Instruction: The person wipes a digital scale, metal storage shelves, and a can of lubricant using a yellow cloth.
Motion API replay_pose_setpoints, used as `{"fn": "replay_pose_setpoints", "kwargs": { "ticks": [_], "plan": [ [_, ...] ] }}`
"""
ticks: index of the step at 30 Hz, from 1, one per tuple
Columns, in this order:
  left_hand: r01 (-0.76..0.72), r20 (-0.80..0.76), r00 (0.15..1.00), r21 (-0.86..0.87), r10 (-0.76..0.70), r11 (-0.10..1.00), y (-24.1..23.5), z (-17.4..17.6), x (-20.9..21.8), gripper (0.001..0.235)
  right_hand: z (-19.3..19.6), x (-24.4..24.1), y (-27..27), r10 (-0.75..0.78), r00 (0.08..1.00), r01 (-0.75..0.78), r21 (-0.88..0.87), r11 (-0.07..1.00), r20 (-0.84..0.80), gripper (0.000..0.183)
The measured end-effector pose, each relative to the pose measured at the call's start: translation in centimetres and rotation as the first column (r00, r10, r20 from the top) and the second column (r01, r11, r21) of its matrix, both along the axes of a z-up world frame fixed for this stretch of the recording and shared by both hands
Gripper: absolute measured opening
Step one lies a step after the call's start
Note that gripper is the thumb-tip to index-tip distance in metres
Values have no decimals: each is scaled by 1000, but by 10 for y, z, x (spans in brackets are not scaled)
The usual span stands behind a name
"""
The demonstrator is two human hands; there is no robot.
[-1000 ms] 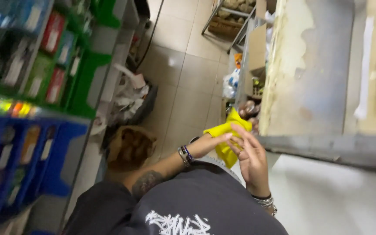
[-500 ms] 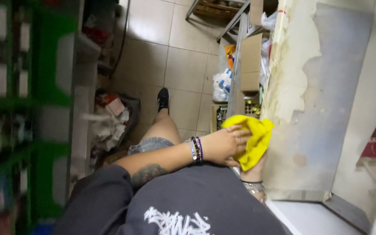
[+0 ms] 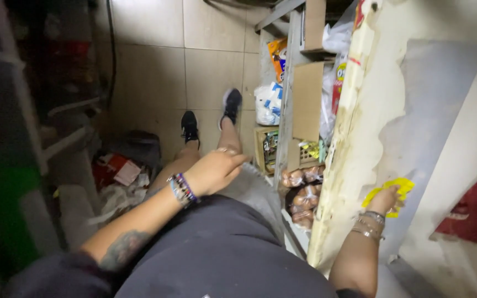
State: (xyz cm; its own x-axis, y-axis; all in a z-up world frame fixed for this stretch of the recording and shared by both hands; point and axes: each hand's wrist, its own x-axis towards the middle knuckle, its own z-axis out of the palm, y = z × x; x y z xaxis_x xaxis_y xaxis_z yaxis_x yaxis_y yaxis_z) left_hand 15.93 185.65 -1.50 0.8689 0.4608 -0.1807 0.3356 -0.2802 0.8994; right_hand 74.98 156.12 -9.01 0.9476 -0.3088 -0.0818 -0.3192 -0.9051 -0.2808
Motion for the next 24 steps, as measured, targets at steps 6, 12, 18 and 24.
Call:
{"fn": "replay_pose_setpoints", "kwargs": {
  "ticks": [6, 12, 18, 24],
  "plan": [
    [-165, -106, 983, -121, 152, 979, 19, -18, -10, 44, -9, 92, 168, -37, 971, 48, -43, 998, 238, 97],
    [-278, -170, 954, -211, 245, 937, 39, -19, 3, 42, 2, 161, 354, 235, 968, -205, -255, 945, 93, 88],
    [-399, -162, 915, -242, 369, 884, 56, -20, 6, 41, -43, 290, 453, 771, 628, -513, -803, 305, -108, 53],
    [-467, -227, 882, -286, 414, 837, 53, -32, 3, 41, -107, 347, 513, 689, 495, -817, 554, 161, 529, 71]
  ]
}}
